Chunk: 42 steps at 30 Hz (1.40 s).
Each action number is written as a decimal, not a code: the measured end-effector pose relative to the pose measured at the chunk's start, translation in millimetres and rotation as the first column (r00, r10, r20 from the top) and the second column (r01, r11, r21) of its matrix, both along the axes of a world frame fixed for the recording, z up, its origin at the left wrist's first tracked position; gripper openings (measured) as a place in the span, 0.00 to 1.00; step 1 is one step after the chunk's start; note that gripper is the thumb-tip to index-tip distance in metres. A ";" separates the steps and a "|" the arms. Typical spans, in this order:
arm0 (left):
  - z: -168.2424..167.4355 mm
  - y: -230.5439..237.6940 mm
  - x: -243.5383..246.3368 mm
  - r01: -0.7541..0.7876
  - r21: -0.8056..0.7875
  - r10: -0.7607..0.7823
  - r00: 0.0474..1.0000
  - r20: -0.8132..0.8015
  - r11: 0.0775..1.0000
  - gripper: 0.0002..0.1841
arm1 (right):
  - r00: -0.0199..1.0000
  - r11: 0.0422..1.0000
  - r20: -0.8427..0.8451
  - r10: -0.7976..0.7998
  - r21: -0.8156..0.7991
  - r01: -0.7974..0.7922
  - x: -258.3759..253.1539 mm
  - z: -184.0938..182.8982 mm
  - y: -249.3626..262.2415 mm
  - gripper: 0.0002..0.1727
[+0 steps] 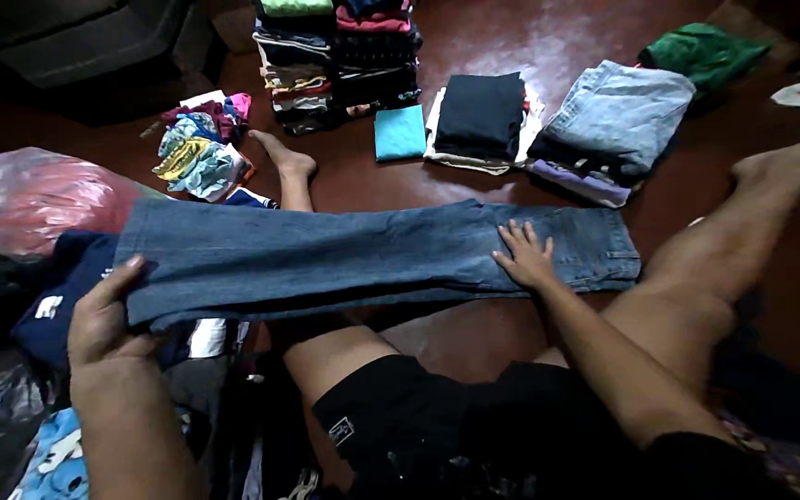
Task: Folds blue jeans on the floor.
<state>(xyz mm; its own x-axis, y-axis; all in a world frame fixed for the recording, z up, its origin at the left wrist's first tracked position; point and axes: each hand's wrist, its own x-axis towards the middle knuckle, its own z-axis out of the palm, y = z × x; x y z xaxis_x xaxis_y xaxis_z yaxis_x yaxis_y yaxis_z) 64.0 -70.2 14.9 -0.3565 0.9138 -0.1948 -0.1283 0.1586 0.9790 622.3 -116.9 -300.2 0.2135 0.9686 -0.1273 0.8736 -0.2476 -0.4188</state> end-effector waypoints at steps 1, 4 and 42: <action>1.1 -2.1 -1.3 0.006 -0.017 -0.007 1.000 -0.025 1.000 0.07 | 1.000 1.000 -0.007 0.004 0.019 -0.004 0.6 -1.1 0.6 0.42; -15.0 -2.8 -24.3 0.039 -0.102 -0.060 0.976 -0.211 0.994 0.08 | 1.000 0.999 -0.021 0.013 0.044 -0.012 4.8 -2.4 2.0 0.42; -63.6 -11.1 61.0 0.644 -0.119 -0.507 0.461 -0.728 0.756 0.41 | -0.714 0.997 -0.699 -0.033 0.029 -0.074 -347.9 181.7 16.8 0.49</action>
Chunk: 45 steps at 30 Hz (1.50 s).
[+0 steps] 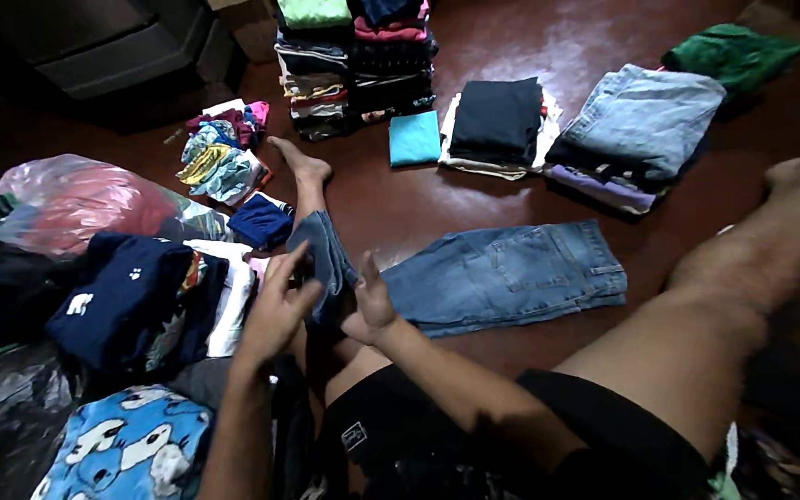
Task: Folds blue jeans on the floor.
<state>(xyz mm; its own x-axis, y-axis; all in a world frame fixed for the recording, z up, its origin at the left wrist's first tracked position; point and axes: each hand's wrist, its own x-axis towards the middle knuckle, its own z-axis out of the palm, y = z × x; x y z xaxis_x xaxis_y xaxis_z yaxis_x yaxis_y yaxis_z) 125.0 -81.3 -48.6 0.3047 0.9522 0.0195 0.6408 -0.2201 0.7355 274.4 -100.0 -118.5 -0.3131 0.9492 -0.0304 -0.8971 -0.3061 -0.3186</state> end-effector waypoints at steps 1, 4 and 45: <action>-19.1 -10.9 0.2 -0.029 0.047 0.030 0.999 -0.015 0.998 0.53 | 1.000 1.000 0.022 0.002 -0.017 -0.002 4.3 -2.4 1.8 0.48; -77.9 -36.1 10.1 -0.206 0.204 0.218 0.975 -0.036 0.957 0.69 | 0.972 0.996 0.235 0.020 -0.088 0.001 13.3 -8.6 13.3 0.39; -97.2 -29.6 -46.0 -0.690 0.139 0.653 0.720 0.235 0.711 0.23 | 0.482 0.997 0.875 -0.039 0.005 0.072 29.5 -87.5 47.1 0.16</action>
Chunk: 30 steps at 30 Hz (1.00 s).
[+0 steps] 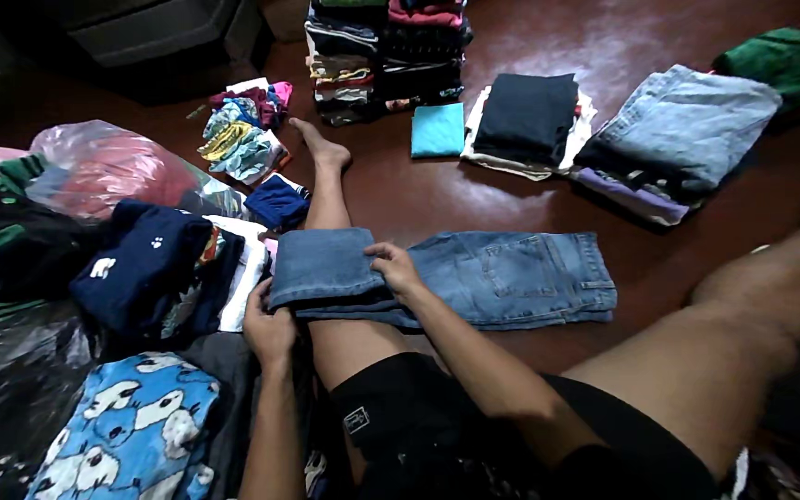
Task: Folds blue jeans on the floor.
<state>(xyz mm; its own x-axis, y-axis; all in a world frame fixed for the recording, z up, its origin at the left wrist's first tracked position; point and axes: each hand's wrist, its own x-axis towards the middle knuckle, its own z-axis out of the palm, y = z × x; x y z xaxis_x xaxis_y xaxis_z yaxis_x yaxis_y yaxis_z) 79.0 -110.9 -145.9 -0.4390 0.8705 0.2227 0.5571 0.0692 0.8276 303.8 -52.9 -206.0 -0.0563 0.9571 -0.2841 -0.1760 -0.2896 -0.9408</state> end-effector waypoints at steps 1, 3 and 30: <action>-2.5 0.4 -1.1 0.008 0.011 -0.008 1.000 -0.010 1.000 0.22 | 0.998 0.999 0.044 0.045 -0.015 -0.044 -0.5 -9.1 -1.0 0.16; -8.6 -0.9 -2.8 0.026 -0.008 -0.026 1.000 0.001 1.000 0.21 | 0.979 0.985 0.111 0.172 -0.038 -0.169 -5.9 -22.3 -7.9 0.17; 10.1 39.6 128.5 0.899 -0.049 -0.853 0.429 0.297 0.435 0.21 | 0.794 0.886 -0.442 -0.418 -0.389 0.251 12.9 -2.0 -76.1 0.18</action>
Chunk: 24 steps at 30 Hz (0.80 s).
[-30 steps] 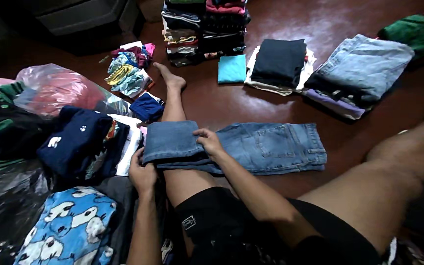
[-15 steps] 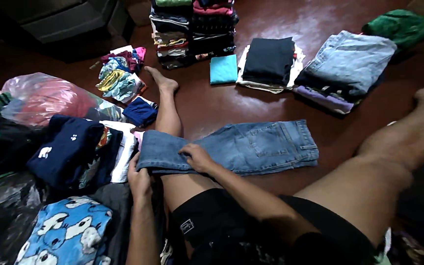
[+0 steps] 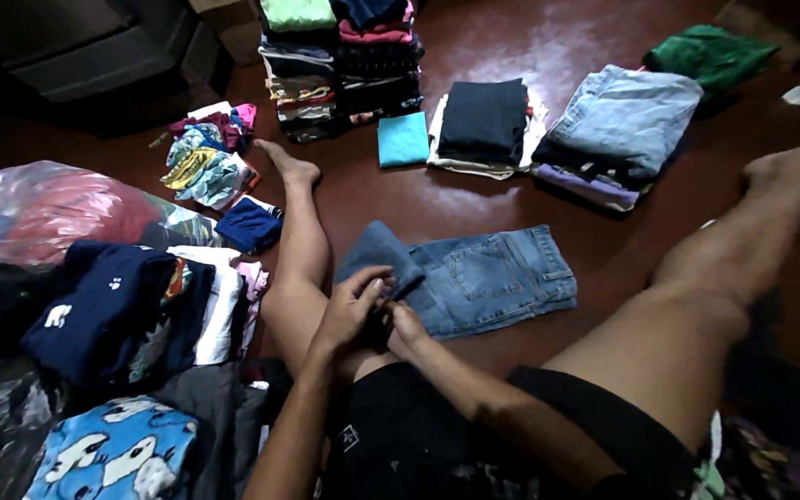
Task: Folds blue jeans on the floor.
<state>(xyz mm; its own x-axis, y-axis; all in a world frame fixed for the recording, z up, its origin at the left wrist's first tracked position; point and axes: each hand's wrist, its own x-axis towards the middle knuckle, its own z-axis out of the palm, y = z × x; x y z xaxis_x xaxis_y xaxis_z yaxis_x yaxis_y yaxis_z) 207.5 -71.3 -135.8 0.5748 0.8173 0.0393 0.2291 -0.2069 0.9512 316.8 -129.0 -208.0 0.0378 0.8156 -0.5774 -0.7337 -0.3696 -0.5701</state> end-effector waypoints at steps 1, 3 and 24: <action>-2.0 -3.5 1.4 0.009 0.005 -0.009 0.999 -0.033 1.000 0.20 | 0.998 0.999 -0.055 -0.032 -0.043 0.029 2.7 -6.1 -6.7 0.14; -8.8 -3.4 3.9 -0.049 0.088 0.069 0.969 -0.235 0.995 0.19 | 0.984 0.994 -0.170 -0.050 -0.103 0.032 10.0 -23.5 -14.3 0.12; -96.9 35.2 84.8 0.124 0.037 -0.052 0.642 -0.765 0.992 0.56 | 0.832 0.862 -0.225 -0.507 -0.112 0.495 150.2 -78.0 68.3 0.19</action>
